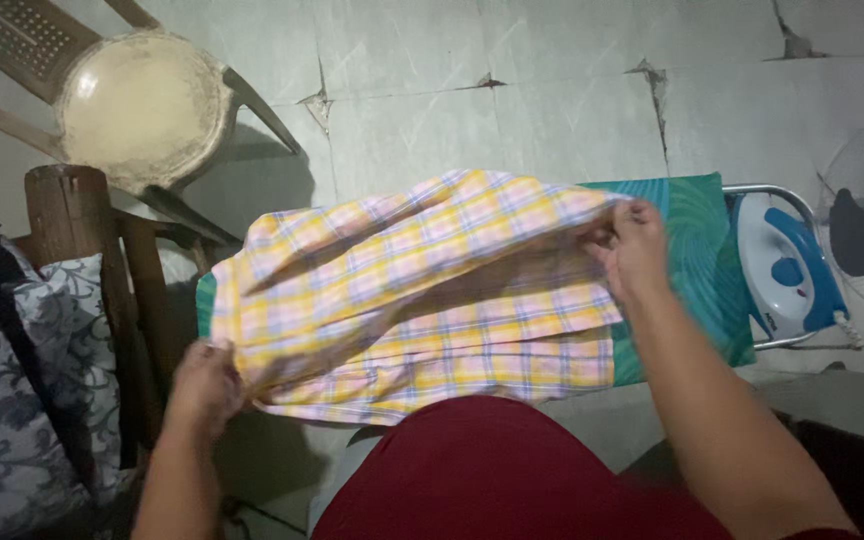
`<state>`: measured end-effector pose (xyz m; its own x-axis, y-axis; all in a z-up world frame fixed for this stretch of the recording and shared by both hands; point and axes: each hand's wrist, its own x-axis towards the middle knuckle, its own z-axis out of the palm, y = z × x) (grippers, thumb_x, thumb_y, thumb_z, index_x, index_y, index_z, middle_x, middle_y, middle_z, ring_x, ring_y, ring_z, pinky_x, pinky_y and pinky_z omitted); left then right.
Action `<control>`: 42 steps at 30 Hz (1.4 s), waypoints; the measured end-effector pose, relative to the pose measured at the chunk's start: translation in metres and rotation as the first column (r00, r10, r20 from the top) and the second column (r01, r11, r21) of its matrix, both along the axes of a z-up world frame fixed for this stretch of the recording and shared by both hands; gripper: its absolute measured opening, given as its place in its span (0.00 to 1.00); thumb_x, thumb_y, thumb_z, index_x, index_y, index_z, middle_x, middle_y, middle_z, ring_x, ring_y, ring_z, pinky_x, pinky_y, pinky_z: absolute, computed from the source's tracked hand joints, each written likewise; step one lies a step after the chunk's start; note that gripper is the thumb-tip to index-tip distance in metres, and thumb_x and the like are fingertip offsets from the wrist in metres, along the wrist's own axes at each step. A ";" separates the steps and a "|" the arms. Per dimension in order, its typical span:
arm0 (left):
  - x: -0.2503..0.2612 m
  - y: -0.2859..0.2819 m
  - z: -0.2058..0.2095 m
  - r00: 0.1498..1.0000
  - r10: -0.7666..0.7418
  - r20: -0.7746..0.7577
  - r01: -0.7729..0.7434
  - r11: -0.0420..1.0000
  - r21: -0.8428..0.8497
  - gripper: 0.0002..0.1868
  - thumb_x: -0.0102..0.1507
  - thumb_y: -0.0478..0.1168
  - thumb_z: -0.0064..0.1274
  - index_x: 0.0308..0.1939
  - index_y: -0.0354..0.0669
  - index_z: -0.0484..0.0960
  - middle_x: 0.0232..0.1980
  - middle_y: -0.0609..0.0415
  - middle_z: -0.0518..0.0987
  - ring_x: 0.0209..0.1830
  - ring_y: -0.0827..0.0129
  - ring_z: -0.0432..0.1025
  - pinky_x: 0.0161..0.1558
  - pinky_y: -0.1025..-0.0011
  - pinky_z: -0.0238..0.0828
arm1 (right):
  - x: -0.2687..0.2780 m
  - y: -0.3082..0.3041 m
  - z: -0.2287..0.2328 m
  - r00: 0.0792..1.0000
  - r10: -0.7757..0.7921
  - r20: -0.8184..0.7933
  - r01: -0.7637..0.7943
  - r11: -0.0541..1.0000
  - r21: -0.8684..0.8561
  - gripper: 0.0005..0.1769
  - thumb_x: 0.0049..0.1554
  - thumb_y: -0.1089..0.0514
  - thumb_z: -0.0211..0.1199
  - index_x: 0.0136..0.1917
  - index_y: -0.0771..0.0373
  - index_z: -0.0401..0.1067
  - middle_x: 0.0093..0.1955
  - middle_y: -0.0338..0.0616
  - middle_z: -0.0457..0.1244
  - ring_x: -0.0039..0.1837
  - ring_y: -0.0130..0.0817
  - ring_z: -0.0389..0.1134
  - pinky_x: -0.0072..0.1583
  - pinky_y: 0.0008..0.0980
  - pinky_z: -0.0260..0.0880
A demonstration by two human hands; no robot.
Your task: The person irons a plaid skirt on an ironing board, smoothing out different sections of the fabric and using the iron to press the pleats.
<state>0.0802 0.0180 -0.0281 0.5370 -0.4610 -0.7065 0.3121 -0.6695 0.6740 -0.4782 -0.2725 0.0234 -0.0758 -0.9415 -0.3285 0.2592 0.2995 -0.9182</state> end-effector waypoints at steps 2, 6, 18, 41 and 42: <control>-0.025 0.009 0.009 0.988 -0.001 -0.155 0.015 0.996 0.085 0.13 0.70 0.44 0.40 0.50 0.39 0.72 0.39 0.46 0.79 0.31 0.62 0.75 0.30 0.64 0.74 | 0.013 0.011 0.010 0.996 -0.053 0.071 0.051 0.998 0.019 0.11 0.68 0.52 0.52 0.61 0.55 0.58 0.53 0.45 0.63 0.49 0.36 0.69 0.52 0.48 0.78; -0.028 0.027 0.012 0.991 0.015 -0.133 -0.005 0.997 0.080 0.14 0.71 0.44 0.43 0.52 0.37 0.73 0.41 0.46 0.79 0.34 0.62 0.74 0.33 0.64 0.72 | 0.018 0.025 0.001 0.983 -0.163 0.084 0.144 0.970 0.198 0.10 0.67 0.52 0.48 0.61 0.52 0.57 0.60 0.48 0.62 0.53 0.40 0.72 0.55 0.50 0.79; 0.017 -0.004 -0.011 0.997 0.007 0.073 0.000 0.996 -0.094 0.21 0.69 0.47 0.51 0.62 0.39 0.74 0.52 0.52 0.80 0.47 0.68 0.74 0.47 0.68 0.70 | 0.009 0.039 -0.048 0.984 -0.014 -0.180 0.078 0.931 0.356 0.15 0.69 0.51 0.49 0.60 0.66 0.62 0.53 0.54 0.64 0.49 0.43 0.68 0.52 0.44 0.75; -0.082 -0.052 0.042 0.598 -0.345 0.724 0.223 0.939 0.263 0.12 0.68 0.37 0.46 0.49 0.30 0.78 0.52 0.37 0.77 0.54 0.49 0.74 0.57 0.51 0.70 | -0.018 0.065 -0.106 0.230 -0.039 -0.972 -0.189 0.978 -0.084 0.10 0.62 0.58 0.62 0.46 0.70 0.71 0.46 0.61 0.65 0.49 0.57 0.67 0.52 0.51 0.67; -0.103 -0.062 0.045 0.346 -0.563 0.750 0.433 0.805 0.405 0.11 0.68 0.37 0.48 0.44 0.29 0.80 0.53 0.34 0.76 0.58 0.45 0.69 0.63 0.45 0.60 | -0.017 0.065 -0.104 0.189 -0.020 -0.982 -0.203 0.977 -0.059 0.09 0.62 0.59 0.61 0.46 0.70 0.71 0.47 0.62 0.65 0.50 0.61 0.66 0.53 0.53 0.66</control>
<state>-0.0223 -0.0437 0.0166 0.5743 -0.8042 -0.1534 -0.7428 -0.5906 0.3154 -0.4949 -0.2077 -0.0804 -0.1383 -0.9878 0.0712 -0.8942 0.0937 -0.4377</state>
